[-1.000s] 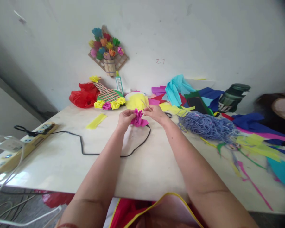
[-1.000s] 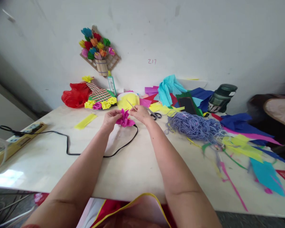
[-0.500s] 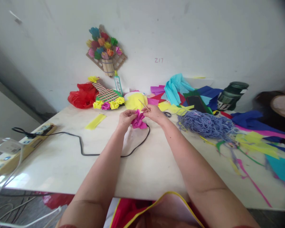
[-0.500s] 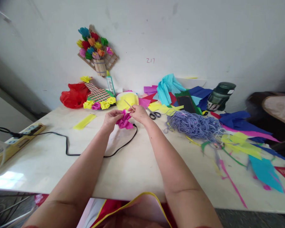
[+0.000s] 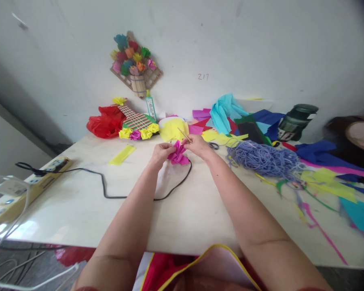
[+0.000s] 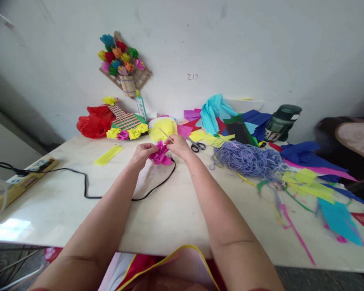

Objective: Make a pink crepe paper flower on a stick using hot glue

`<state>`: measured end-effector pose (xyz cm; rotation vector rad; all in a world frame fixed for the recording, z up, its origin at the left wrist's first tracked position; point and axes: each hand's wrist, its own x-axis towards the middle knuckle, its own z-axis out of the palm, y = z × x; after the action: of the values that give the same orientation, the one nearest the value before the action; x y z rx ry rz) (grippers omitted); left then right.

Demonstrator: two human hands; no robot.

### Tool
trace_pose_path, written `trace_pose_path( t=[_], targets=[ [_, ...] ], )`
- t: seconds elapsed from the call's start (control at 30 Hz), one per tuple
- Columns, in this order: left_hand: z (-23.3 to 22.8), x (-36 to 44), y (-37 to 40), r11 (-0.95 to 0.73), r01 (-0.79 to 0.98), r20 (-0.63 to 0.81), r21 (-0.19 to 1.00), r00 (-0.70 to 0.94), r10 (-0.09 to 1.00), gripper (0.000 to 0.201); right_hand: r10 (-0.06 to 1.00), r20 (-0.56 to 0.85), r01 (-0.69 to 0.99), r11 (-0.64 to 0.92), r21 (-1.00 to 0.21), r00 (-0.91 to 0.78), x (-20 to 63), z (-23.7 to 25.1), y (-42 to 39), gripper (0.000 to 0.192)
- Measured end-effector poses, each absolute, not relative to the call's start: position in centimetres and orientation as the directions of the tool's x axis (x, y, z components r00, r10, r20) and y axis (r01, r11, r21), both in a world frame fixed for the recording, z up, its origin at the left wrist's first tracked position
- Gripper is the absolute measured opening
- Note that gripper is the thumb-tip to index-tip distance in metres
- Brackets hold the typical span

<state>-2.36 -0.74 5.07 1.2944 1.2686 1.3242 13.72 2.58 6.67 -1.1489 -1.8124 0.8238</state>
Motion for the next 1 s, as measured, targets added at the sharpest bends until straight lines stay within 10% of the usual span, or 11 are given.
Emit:
trace_pose_path(
  t=[1.0],
  targets=[
    [5.1,-1.7,-0.6,-0.167,0.056,0.174,0.984,-0.182,0.968,0.013,0.885,0.414,0.536,0.46,-0.708,-0.213,13.4,7.4,2.1,0.004]
  ],
)
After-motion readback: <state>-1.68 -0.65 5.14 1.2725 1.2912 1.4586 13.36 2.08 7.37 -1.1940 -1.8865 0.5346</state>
